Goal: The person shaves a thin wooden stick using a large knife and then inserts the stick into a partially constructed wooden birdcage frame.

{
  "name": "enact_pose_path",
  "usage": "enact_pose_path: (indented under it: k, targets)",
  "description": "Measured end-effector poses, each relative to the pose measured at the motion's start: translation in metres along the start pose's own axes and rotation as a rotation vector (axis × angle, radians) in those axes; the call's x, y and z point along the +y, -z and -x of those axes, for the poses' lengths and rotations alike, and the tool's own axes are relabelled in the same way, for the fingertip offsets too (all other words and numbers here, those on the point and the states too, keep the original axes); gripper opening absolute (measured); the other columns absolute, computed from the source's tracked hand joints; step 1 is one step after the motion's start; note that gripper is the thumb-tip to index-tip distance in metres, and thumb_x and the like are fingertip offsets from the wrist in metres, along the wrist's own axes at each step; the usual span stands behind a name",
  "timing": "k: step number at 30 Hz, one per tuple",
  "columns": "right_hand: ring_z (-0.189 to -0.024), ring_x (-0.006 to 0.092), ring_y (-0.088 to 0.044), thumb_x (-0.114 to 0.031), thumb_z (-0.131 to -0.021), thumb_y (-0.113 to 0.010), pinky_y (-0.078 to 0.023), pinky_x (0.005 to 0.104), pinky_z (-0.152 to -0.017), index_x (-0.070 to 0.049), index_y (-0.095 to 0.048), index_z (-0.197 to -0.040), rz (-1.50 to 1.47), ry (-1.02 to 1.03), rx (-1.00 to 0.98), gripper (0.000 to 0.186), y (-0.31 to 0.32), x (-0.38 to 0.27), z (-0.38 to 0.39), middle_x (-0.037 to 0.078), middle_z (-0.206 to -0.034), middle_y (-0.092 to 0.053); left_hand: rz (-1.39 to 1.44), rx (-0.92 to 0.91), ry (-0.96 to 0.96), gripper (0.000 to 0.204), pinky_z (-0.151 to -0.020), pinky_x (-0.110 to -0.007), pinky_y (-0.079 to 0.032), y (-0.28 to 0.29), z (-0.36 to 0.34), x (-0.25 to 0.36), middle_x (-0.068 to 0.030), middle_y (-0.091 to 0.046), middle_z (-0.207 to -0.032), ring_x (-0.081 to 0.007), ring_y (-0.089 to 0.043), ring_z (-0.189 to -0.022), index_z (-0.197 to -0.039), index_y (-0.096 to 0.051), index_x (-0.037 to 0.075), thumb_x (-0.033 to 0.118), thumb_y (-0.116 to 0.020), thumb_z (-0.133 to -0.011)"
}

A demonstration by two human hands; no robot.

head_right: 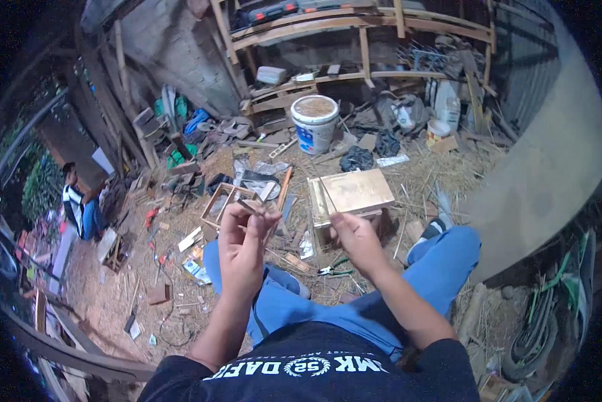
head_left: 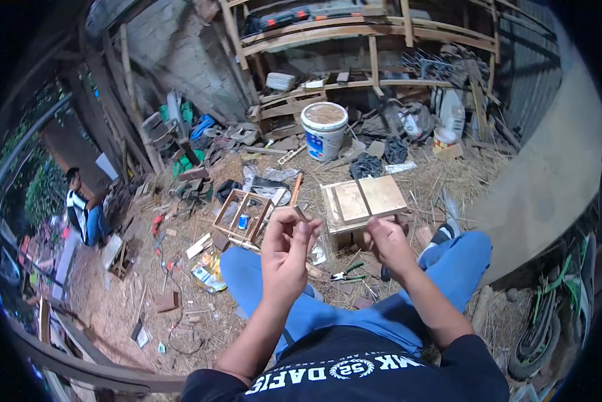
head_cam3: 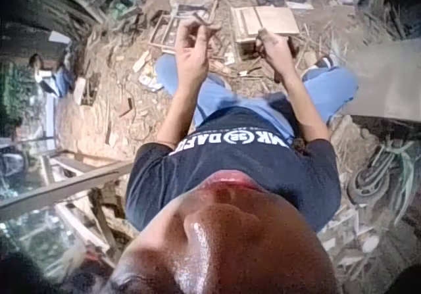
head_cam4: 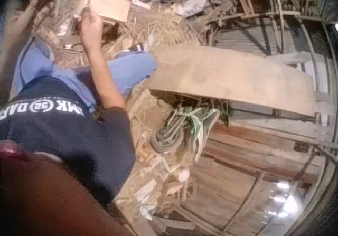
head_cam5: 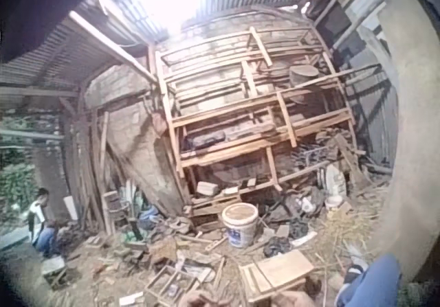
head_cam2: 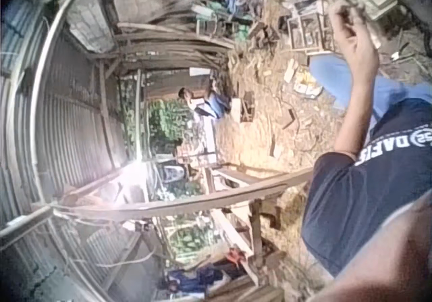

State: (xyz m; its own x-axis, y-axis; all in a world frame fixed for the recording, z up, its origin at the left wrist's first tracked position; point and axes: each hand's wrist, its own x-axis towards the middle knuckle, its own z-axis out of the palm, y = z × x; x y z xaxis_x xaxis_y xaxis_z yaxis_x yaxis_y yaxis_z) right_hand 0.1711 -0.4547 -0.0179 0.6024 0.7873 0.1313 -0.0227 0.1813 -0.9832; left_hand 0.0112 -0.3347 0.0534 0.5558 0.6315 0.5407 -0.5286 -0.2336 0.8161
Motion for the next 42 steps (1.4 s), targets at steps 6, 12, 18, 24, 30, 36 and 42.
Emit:
enact_pose_path:
  k: [6, 12, 18, 24, 30, 36, 42]
  targets:
    - [-0.085, 0.0048, -0.056, -0.024, -0.095, -0.075, -0.046, 0.0218, -0.075, -0.004, -0.069, -0.110, 0.107, 0.091, -0.071, 0.026, -0.040, 0.009, 0.008, -0.001, -0.097, -0.066, 0.039, 0.163, -0.037, 0.009, -0.077, -0.023, -0.044, 0.009, 0.001, -0.005, 0.0016, -0.058, -0.095, -0.0063, -0.053, -0.085, -0.111, -0.061, 0.005, 0.009, -0.061, -0.104]
    - [-0.077, 0.0045, -0.056, -0.016, -0.094, -0.075, -0.047, 0.0231, -0.070, -0.001, -0.070, -0.103, 0.119, 0.025, -0.110, 0.018, -0.057, 0.046, -0.011, -0.003, -0.085, -0.068, 0.130, 0.267, 0.031, 0.014, -0.075, -0.025, -0.051, 0.032, -0.013, -0.031, 0.0003, -0.061, -0.097, -0.0068, -0.057, -0.086, -0.116, -0.058, 0.006, 0.012, -0.062, -0.103]
    - [-0.077, 0.0039, -0.056, -0.006, -0.095, -0.067, -0.046, 0.0237, -0.069, -0.001, -0.068, -0.101, 0.319, 0.079, -0.077, 0.008, -0.036, 0.075, -0.071, -0.004, -0.084, -0.067, -0.253, 0.308, -0.063, 0.024, -0.079, -0.027, -0.052, 0.067, -0.066, -0.076, -0.0039, -0.062, -0.102, -0.0094, -0.060, -0.090, -0.121, -0.057, 0.003, 0.011, -0.064, -0.100]
    - [-0.078, 0.0053, -0.057, -0.004, -0.095, -0.066, -0.047, 0.0248, -0.071, 0.000, -0.067, -0.102, 0.322, 0.197, -0.059, 0.008, -0.008, 0.116, -0.116, -0.002, -0.087, -0.067, -0.215, 0.055, 0.053, 0.016, -0.078, -0.026, -0.054, 0.085, -0.113, -0.109, -0.0006, -0.067, -0.096, -0.0074, -0.063, -0.087, -0.113, -0.064, 0.002, 0.013, -0.064, -0.101]
    - [-0.073, 0.0058, -0.054, -0.017, -0.095, -0.071, -0.046, 0.0234, -0.070, 0.000, -0.068, -0.097, 0.580, -0.011, -0.036, 0.018, 0.018, 0.143, -0.175, -0.003, -0.078, -0.060, -0.302, 0.006, 0.058, 0.012, -0.070, -0.025, -0.052, 0.088, -0.155, -0.176, -0.0021, -0.067, -0.087, -0.0070, -0.063, -0.078, -0.109, -0.063, 0.004, 0.011, -0.065, -0.099]
    - [-0.074, 0.0181, -0.055, -0.023, -0.097, -0.066, -0.047, 0.0379, -0.068, -0.001, -0.062, -0.106, 0.742, -0.033, 0.262, 0.024, 0.048, 0.186, -0.206, 0.008, -0.085, -0.063, -0.385, -0.011, -0.109, 0.009, -0.065, -0.028, -0.049, 0.073, -0.179, -0.252, -0.0065, -0.066, -0.082, -0.0118, -0.061, -0.069, -0.097, -0.068, 0.000, 0.007, -0.070, -0.092]
    - [-0.067, 0.0115, -0.050, -0.025, -0.103, -0.057, -0.043, 0.0313, -0.063, -0.002, -0.061, -0.101, 0.393, -0.150, 0.152, 0.024, 0.030, 0.141, -0.201, 0.001, -0.074, -0.055, -0.442, -0.099, 0.048, 0.009, -0.071, -0.025, -0.051, 0.065, -0.178, -0.285, -0.0049, -0.069, -0.090, -0.0089, -0.064, -0.078, -0.097, -0.071, -0.001, 0.007, -0.071, -0.093]
